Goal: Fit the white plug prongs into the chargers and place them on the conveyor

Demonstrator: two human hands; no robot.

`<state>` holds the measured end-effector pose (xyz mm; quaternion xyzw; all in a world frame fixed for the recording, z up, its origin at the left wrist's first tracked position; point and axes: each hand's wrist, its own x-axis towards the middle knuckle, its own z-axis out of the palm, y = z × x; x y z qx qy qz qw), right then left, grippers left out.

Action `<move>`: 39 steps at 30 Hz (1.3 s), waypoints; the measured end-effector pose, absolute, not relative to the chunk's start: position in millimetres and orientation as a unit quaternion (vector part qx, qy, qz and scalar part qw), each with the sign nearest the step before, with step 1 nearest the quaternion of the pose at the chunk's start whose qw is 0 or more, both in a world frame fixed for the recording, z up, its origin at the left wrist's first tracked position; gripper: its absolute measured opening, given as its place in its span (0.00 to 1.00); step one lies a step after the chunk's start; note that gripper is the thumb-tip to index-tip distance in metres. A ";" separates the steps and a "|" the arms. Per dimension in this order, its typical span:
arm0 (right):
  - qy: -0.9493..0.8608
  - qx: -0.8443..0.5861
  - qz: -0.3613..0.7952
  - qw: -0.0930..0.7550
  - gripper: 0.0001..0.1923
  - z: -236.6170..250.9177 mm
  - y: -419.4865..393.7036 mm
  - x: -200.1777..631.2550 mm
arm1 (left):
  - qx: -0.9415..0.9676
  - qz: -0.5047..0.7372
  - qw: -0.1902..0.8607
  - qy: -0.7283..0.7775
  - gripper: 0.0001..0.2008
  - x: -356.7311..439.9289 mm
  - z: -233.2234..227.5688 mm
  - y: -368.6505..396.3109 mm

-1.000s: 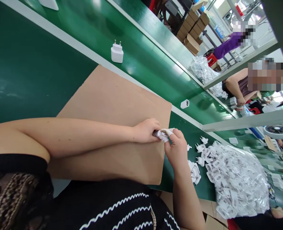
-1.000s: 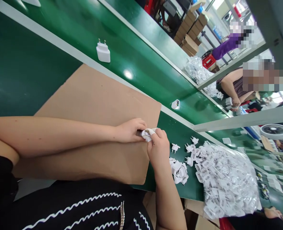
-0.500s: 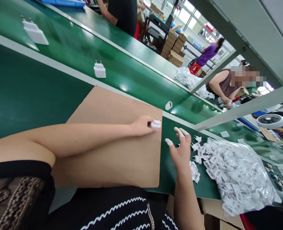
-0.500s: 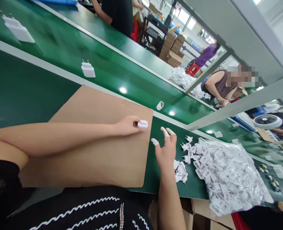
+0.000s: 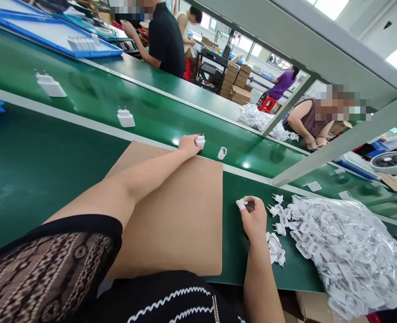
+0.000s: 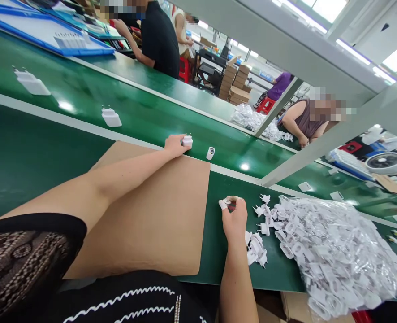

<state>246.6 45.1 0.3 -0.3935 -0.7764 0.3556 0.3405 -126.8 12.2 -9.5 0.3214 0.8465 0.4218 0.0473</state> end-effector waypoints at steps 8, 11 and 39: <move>-0.534 -0.332 0.697 0.345 0.26 18.3 27.3 228.8 | 0.451 0.368 0.033 0.812 0.39 -66.9 -1.3 38.9; -0.521 -0.330 0.717 0.325 0.31 22.1 24.9 229.6 | 0.414 0.358 0.103 0.831 0.29 -59.6 -0.4 56.7; -0.733 -0.391 0.505 0.236 0.24 44.9 11.2 219.0 | 0.617 0.493 0.222 0.571 0.08 32.3 -33.6 -94.5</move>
